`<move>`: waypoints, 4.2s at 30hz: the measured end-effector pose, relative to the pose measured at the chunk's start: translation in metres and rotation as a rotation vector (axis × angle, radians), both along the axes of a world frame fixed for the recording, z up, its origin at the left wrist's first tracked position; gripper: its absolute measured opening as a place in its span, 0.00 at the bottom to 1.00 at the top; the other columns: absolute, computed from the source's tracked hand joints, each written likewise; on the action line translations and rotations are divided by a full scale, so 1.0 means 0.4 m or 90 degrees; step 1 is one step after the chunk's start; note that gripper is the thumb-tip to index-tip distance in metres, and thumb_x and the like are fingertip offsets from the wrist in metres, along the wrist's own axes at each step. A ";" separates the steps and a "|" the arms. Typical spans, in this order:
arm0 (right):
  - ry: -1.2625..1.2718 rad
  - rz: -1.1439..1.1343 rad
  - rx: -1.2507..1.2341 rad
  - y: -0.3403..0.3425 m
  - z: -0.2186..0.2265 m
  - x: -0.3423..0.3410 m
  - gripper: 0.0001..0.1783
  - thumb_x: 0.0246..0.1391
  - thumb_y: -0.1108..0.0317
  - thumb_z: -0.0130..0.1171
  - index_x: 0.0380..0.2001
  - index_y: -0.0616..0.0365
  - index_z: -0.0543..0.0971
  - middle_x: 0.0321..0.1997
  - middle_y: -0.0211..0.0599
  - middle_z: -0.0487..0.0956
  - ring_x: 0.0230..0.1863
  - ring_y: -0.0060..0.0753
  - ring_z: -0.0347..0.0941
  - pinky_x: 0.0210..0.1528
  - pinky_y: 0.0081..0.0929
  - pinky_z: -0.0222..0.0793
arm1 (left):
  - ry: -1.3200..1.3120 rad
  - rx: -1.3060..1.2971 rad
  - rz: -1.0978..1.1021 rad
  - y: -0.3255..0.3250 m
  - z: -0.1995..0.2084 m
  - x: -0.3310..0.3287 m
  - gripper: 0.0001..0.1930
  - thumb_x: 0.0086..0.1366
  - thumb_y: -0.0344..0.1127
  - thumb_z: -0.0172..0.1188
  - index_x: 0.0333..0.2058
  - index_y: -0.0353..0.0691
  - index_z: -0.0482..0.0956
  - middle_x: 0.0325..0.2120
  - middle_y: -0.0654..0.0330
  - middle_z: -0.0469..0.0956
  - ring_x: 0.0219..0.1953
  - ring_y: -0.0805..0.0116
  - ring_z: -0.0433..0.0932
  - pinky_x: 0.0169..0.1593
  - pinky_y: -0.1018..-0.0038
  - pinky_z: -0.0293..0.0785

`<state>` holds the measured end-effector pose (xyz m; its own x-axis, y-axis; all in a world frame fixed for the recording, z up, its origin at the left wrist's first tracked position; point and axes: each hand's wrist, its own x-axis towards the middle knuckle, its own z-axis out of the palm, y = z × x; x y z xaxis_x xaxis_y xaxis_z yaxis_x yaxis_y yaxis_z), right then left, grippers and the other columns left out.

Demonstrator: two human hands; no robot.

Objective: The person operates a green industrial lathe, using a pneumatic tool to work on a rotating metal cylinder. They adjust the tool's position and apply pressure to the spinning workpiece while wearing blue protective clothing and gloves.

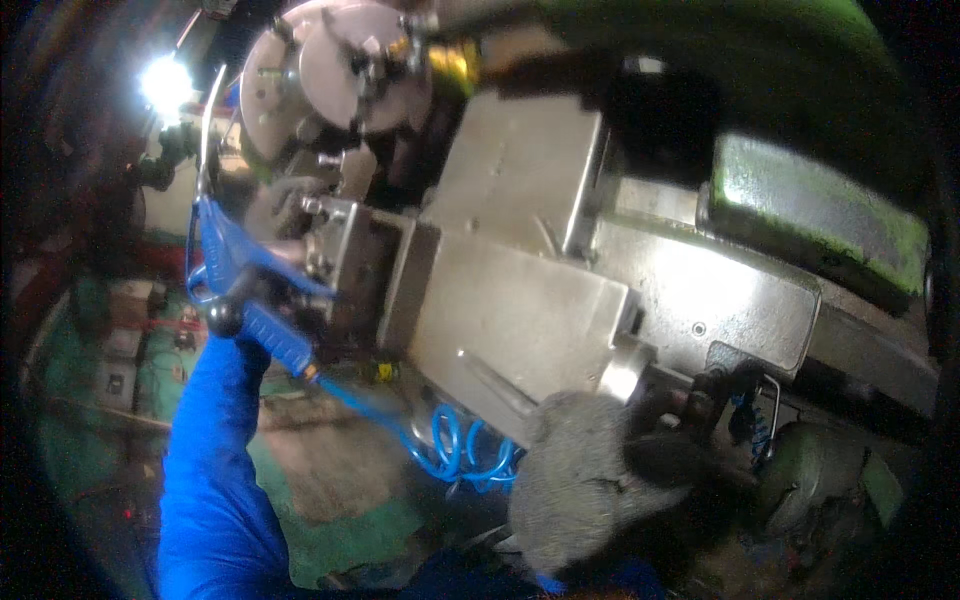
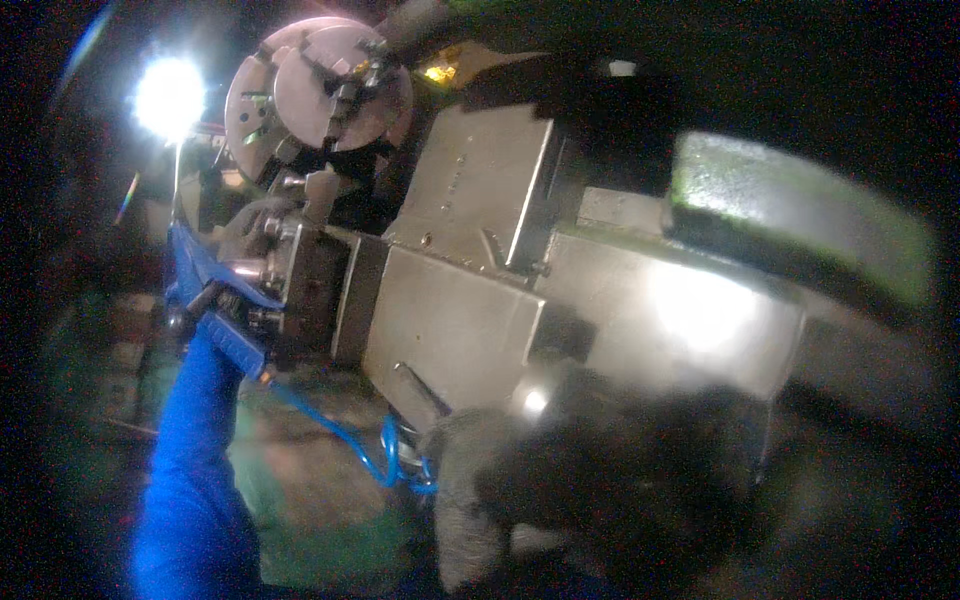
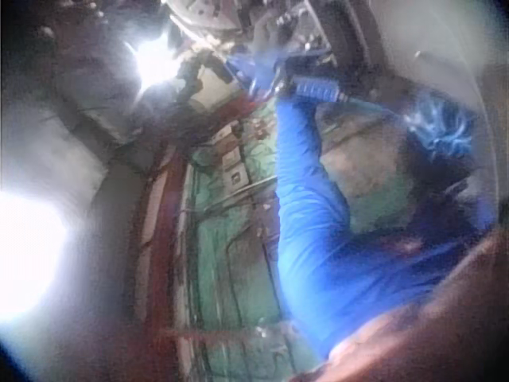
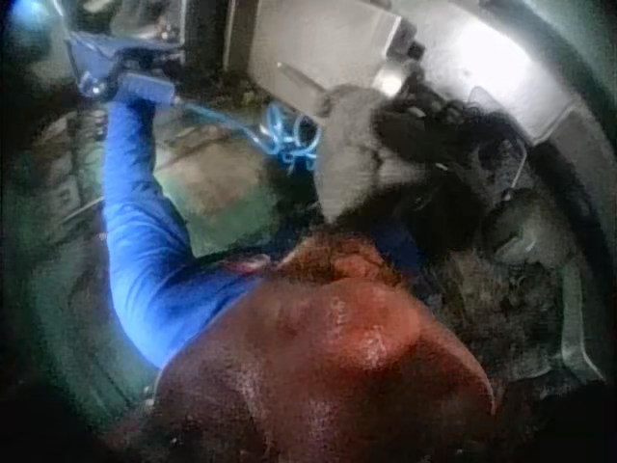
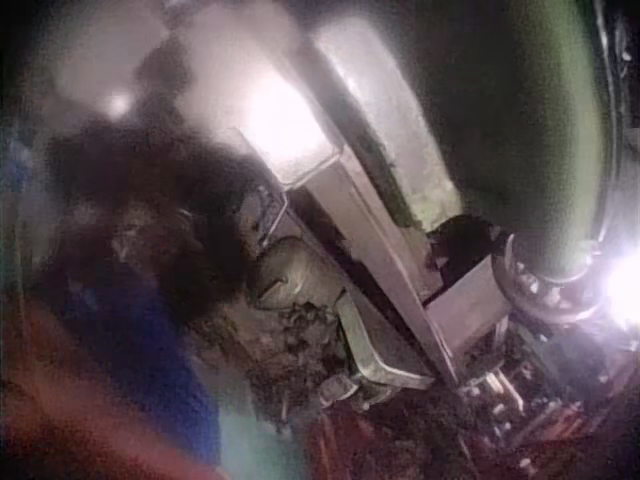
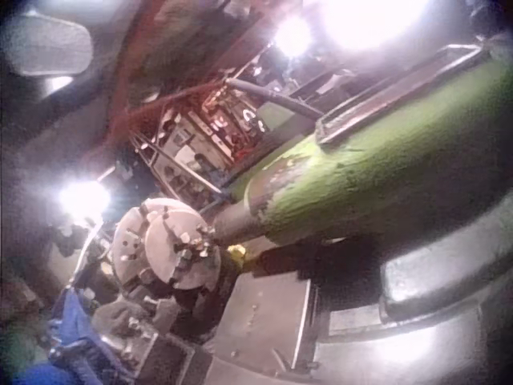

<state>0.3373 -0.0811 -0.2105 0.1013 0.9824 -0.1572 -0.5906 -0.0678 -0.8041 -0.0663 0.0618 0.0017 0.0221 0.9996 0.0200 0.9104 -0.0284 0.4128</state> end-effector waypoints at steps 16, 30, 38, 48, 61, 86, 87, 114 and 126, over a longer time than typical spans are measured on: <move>-0.099 0.136 -0.121 0.106 -0.118 0.047 0.18 0.68 0.70 0.50 0.58 0.61 0.70 0.34 0.30 0.66 0.28 0.20 0.61 0.31 0.22 0.65 | 0.070 -0.066 0.121 -0.027 0.010 0.099 0.19 0.71 0.45 0.59 0.52 0.38 0.79 0.48 0.54 0.80 0.49 0.63 0.80 0.53 0.68 0.76; -0.223 0.140 -0.117 0.129 0.033 0.014 0.20 0.67 0.71 0.50 0.61 0.62 0.69 0.37 0.33 0.70 0.27 0.19 0.63 0.30 0.21 0.66 | 0.058 -0.041 0.129 -0.036 0.051 0.095 0.18 0.71 0.42 0.58 0.53 0.37 0.77 0.50 0.54 0.79 0.50 0.61 0.79 0.55 0.67 0.75; -0.379 0.010 0.067 0.062 0.334 0.103 0.22 0.66 0.72 0.50 0.62 0.63 0.69 0.38 0.34 0.72 0.27 0.18 0.65 0.30 0.20 0.67 | -0.025 0.021 0.141 -0.044 0.037 0.132 0.18 0.71 0.40 0.57 0.54 0.37 0.77 0.51 0.54 0.79 0.51 0.60 0.79 0.56 0.66 0.74; -0.722 -0.334 0.080 -0.012 0.606 0.561 0.15 0.64 0.69 0.56 0.53 0.60 0.79 0.48 0.31 0.79 0.43 0.24 0.70 0.45 0.22 0.67 | -0.343 0.650 0.359 -0.157 0.190 0.279 0.14 0.74 0.35 0.50 0.46 0.32 0.78 0.45 0.52 0.78 0.50 0.56 0.77 0.57 0.61 0.72; -1.286 -0.121 -0.048 0.553 0.661 0.897 0.29 0.68 0.53 0.53 0.60 0.67 0.73 0.62 0.56 0.75 0.63 0.52 0.71 0.65 0.41 0.63 | 0.009 0.080 0.294 -0.162 -0.012 0.899 0.24 0.61 0.44 0.64 0.51 0.33 0.77 0.49 0.39 0.75 0.53 0.39 0.72 0.60 0.51 0.66; -0.604 0.328 -0.190 0.848 0.097 0.572 0.28 0.69 0.55 0.49 0.62 0.65 0.71 0.65 0.54 0.72 0.63 0.49 0.71 0.62 0.40 0.69 | 0.282 -0.106 0.391 -0.136 -0.207 0.881 0.34 0.65 0.51 0.57 0.62 0.32 0.65 0.58 0.34 0.64 0.57 0.32 0.66 0.61 0.45 0.62; -0.599 0.331 -0.194 0.848 0.092 0.570 0.28 0.69 0.55 0.49 0.62 0.65 0.71 0.65 0.54 0.72 0.63 0.49 0.71 0.62 0.40 0.69 | 0.271 -0.096 0.392 -0.126 -0.205 0.882 0.34 0.65 0.51 0.57 0.62 0.32 0.65 0.58 0.34 0.64 0.57 0.32 0.66 0.61 0.45 0.63; -0.738 0.254 -0.058 0.717 0.221 0.712 0.27 0.70 0.56 0.47 0.64 0.63 0.69 0.67 0.49 0.70 0.64 0.46 0.69 0.62 0.38 0.71 | 0.191 0.010 0.426 -0.095 -0.128 0.922 0.32 0.59 0.45 0.62 0.58 0.32 0.70 0.53 0.35 0.68 0.56 0.34 0.67 0.61 0.45 0.62; -0.979 0.059 0.294 0.655 0.456 0.944 0.27 0.71 0.57 0.46 0.65 0.62 0.69 0.69 0.47 0.69 0.65 0.44 0.69 0.61 0.37 0.72 | 0.133 0.064 0.469 -0.168 -0.128 0.903 0.30 0.61 0.52 0.63 0.57 0.39 0.75 0.61 0.43 0.69 0.66 0.40 0.62 0.71 0.45 0.51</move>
<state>0.7150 0.1809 -0.0281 -0.1837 0.9262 0.3291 0.7496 0.3486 -0.5627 0.2948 -0.0055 -0.0494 -0.6354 0.7507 0.1807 0.7672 0.5873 0.2578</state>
